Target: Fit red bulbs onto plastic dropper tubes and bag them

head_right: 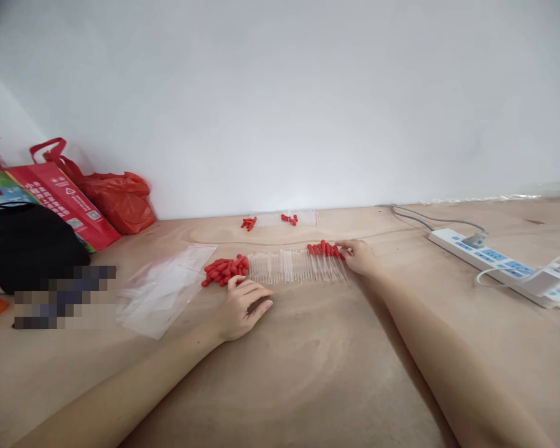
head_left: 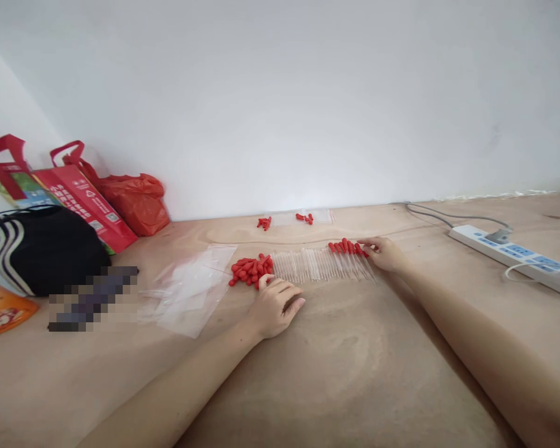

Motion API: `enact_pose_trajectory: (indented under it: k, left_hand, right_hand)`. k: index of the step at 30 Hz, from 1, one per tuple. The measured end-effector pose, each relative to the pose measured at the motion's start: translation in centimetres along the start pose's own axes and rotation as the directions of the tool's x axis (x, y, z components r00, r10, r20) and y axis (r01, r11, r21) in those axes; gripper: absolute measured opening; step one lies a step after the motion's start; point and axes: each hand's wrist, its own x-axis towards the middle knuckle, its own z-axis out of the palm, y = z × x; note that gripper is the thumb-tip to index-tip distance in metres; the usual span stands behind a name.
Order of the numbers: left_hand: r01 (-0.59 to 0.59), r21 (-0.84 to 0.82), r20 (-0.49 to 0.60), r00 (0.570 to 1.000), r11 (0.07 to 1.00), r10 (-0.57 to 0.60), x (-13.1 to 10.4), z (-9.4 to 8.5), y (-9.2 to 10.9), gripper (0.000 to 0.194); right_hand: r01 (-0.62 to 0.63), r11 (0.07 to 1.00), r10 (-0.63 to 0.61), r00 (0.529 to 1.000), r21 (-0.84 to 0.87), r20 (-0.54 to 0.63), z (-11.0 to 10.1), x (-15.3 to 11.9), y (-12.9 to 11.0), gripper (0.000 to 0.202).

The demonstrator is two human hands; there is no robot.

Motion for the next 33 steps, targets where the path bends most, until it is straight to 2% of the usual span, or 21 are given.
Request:
enact_pose_trajectory:
  k: [5,10,12,15,18,20,23,25,27,30,31,33]
  left_hand:
    - [0.011,0.015,0.023,1.000,1.000,-0.012,0.0,0.0,0.0,0.014]
    - [0.030,0.047,-0.019,0.999,0.998,-0.030,-0.1,-0.1,0.2,0.013]
    - [0.098,0.103,-0.084,0.992,0.990,-0.090,0.0,-0.1,0.2,0.012]
    - [0.265,0.211,-0.157,0.959,0.941,-0.235,0.9,-0.4,-0.1,0.011]
    - [0.385,0.302,-0.147,0.923,0.872,-0.357,2.7,-0.6,-0.7,0.013]
    - [0.427,0.357,-0.098,0.902,0.831,-0.421,4.3,-0.6,-1.0,0.015]
    - [0.453,0.421,-0.014,0.869,0.785,-0.494,6.3,-0.1,-1.3,0.019]
    - [0.463,0.446,0.015,0.852,0.766,-0.524,7.3,0.4,-1.4,0.025]
    - [0.471,0.467,0.033,0.837,0.748,-0.547,8.0,0.8,-1.4,0.033]
    - [0.473,0.498,0.057,0.818,0.727,-0.572,8.5,1.3,-1.3,0.039]
    - [0.472,0.506,0.064,0.814,0.722,-0.577,8.6,1.4,-1.2,0.040]
    - [0.470,0.519,0.075,0.807,0.714,-0.586,8.7,1.4,-1.0,0.040]
  right_hand:
    - [-0.055,0.998,0.055,0.998,0.029,-0.001,0.3,-0.3,-0.3,0.033]
    - [-0.080,0.995,0.077,0.995,-0.064,-0.062,0.1,-0.8,-1.0,0.033]
    - [-0.028,0.990,0.009,0.991,-0.139,-0.137,0.0,-1.0,-1.4,0.031]
    - [0.068,0.961,-0.135,0.960,-0.267,-0.244,-0.2,-1.3,-1.9,0.030]
    - [0.102,0.947,-0.208,0.916,-0.303,-0.343,-0.5,-1.7,-2.6,0.027]
    - [0.134,0.958,-0.228,0.892,-0.255,-0.390,-0.6,-2.4,-3.6,0.025]
    - [0.317,0.945,-0.323,0.879,-0.076,-0.351,-0.4,-4.4,-5.9,0.023]
    - [0.464,0.883,-0.430,0.861,0.075,-0.271,-0.2,-6.2,-7.8,0.021]
    - [0.546,0.820,-0.523,0.837,0.170,-0.162,0.0,-7.8,-9.5,0.019]
    - [0.589,0.777,-0.592,0.804,0.221,-0.063,0.1,-9.3,-11.1,0.018]
    - [0.586,0.779,-0.589,0.806,0.223,-0.062,0.0,-9.4,-11.2,0.018]
    - [0.540,0.814,-0.524,0.842,0.213,-0.133,-0.1,-9.1,-11.0,0.019]
